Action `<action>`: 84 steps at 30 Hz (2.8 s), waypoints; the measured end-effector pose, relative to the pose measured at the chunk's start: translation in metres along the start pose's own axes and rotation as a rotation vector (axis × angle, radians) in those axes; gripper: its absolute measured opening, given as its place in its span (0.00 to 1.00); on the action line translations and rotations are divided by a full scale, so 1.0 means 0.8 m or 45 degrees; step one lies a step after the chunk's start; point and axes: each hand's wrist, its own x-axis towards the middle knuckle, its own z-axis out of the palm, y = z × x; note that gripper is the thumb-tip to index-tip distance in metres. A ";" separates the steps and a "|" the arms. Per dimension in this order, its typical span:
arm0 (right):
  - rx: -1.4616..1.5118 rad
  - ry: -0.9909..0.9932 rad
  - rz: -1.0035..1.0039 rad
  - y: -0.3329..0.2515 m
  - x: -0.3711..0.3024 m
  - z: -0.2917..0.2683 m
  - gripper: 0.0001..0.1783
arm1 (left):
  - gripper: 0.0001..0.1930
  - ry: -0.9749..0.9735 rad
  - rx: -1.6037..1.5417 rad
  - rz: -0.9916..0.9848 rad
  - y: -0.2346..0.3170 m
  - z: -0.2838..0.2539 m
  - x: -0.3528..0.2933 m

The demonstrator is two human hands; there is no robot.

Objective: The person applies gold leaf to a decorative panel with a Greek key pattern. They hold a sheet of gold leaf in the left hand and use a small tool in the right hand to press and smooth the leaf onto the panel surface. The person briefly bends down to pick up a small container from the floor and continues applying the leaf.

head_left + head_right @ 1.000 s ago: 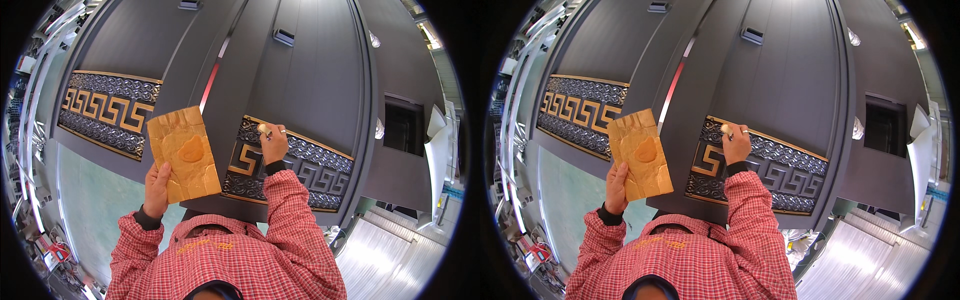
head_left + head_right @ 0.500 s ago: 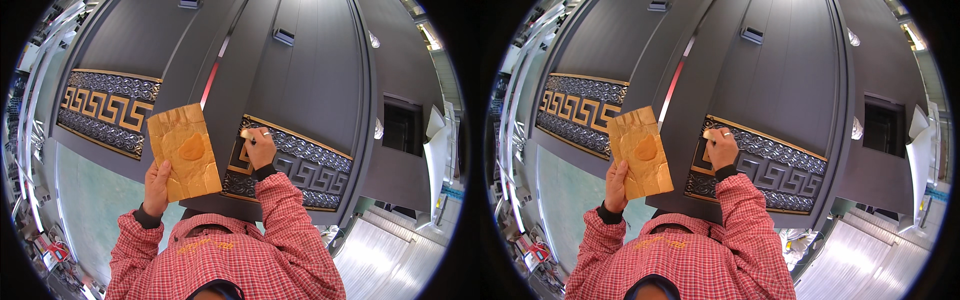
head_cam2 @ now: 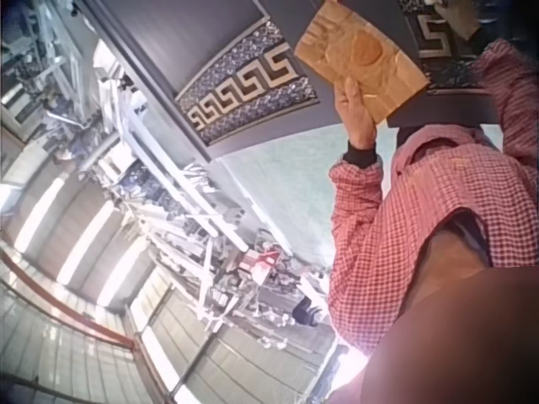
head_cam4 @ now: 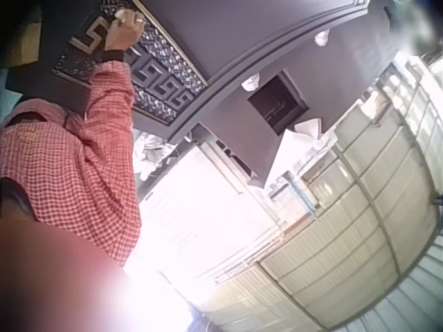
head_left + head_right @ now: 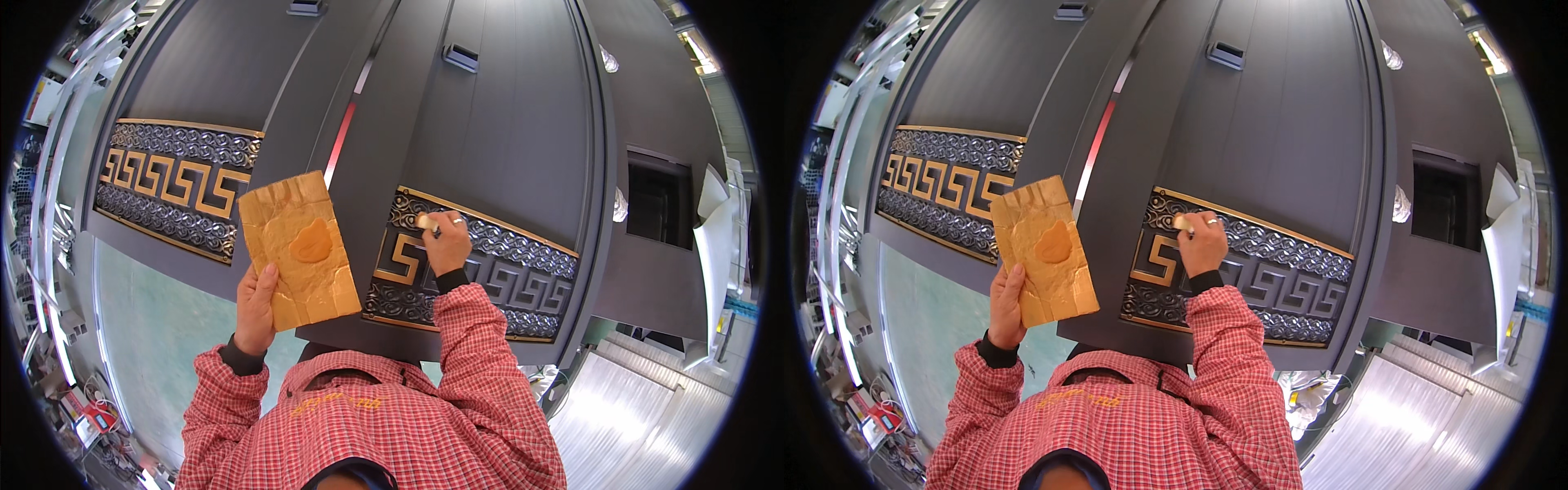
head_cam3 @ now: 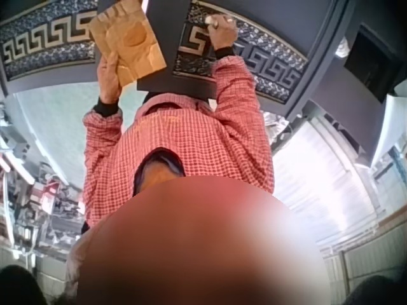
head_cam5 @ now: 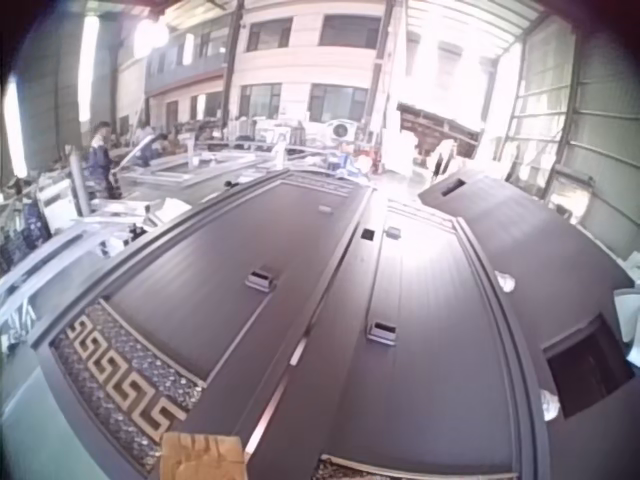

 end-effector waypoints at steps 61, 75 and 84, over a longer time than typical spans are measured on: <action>-0.091 0.088 0.198 0.018 0.004 -0.003 0.08 | 0.20 -0.006 0.149 0.017 -0.012 -0.024 0.007; 0.055 0.240 0.225 0.047 -0.046 -0.067 0.11 | 0.18 -0.199 0.062 -0.031 -0.024 -0.014 -0.010; 0.313 0.369 0.269 0.089 -0.137 -0.160 0.13 | 0.18 -0.232 0.154 0.027 -0.056 0.004 -0.052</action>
